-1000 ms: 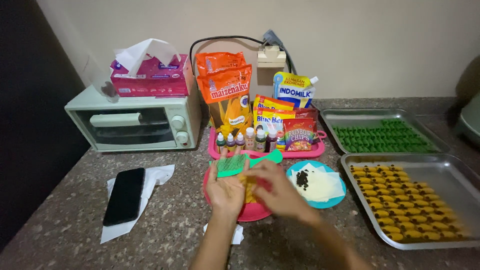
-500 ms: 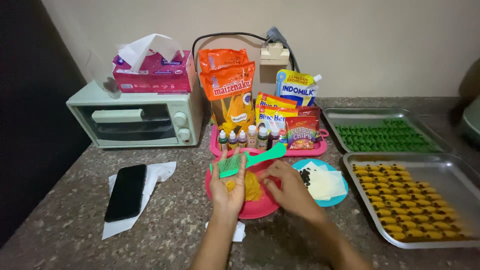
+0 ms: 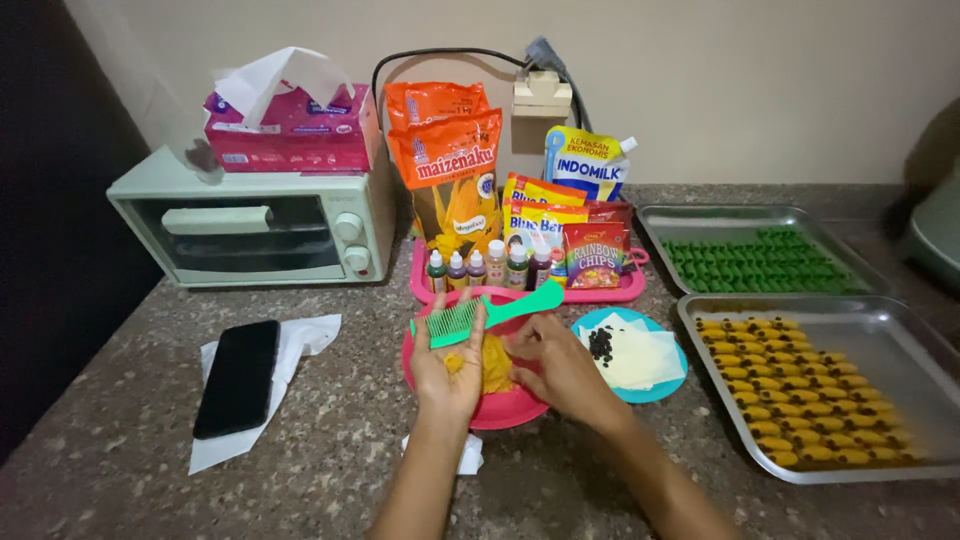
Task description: Shaping small pieces of dough into balls and arranging them in a grid on a baking tray.
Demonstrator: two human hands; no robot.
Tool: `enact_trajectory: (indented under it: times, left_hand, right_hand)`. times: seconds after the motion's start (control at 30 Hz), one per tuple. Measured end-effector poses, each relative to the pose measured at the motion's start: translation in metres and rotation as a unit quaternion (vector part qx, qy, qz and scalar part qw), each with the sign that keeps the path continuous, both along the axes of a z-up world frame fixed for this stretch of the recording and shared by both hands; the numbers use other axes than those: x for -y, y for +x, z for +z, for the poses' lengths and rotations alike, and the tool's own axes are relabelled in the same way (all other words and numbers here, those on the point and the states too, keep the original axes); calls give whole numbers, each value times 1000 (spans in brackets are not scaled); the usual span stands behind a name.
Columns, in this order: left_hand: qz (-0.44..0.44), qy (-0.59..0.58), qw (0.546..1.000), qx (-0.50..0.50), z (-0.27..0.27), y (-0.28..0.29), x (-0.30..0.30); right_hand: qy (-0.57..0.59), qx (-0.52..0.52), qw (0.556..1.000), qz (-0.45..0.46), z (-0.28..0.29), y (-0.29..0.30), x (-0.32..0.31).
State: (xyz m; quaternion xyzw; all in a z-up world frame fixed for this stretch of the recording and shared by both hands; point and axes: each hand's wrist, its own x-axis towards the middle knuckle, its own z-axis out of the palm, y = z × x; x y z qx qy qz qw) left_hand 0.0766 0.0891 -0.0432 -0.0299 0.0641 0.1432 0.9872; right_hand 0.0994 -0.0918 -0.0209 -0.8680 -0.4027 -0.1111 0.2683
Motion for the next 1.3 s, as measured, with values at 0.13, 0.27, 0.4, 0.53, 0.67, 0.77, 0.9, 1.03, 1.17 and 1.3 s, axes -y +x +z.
enact_trajectory:
  times: [0.13,0.27,0.4,0.53,0.67,0.77,0.9,1.03,1.17,1.3]
  left_hand:
    - [2,17,1000,0,-2,1,1]
    - [5,6,1000,4,0,-1,2]
    - [9,9,1000,6,-3,1,4]
    - [13,6,1000,-3,-1,0,3]
    - [12,2,1000,-5,0,0,3]
    - [20,3,1000,-10,-6,4,1]
    - [12,3,1000,-7,-5,3,2]
    - [15,3,1000,-9,-5,3,0]
    - [12,-10,1000,-10,-8,4,-3]
    - [16,1,1000,-14,1,-3,1]
  right_hand:
    - [-31,57,998,17,-2,1,2]
    - [-30,83,995,37,-5,4,3]
    - [-37,85,994,52,3,1,3]
    - [-34,74,996,46,6,-4,1]
    - [-57,63,995,59,1,4,4]
    - [-53,47,996,49,6,-4,0]
    - [-78,28,995,54,6,1,1]
    - [-115,26,990,80,13,2,5]
    - [-129,18,988,83,13,1,3]
    - [-109,1,988,106,11,4,3]
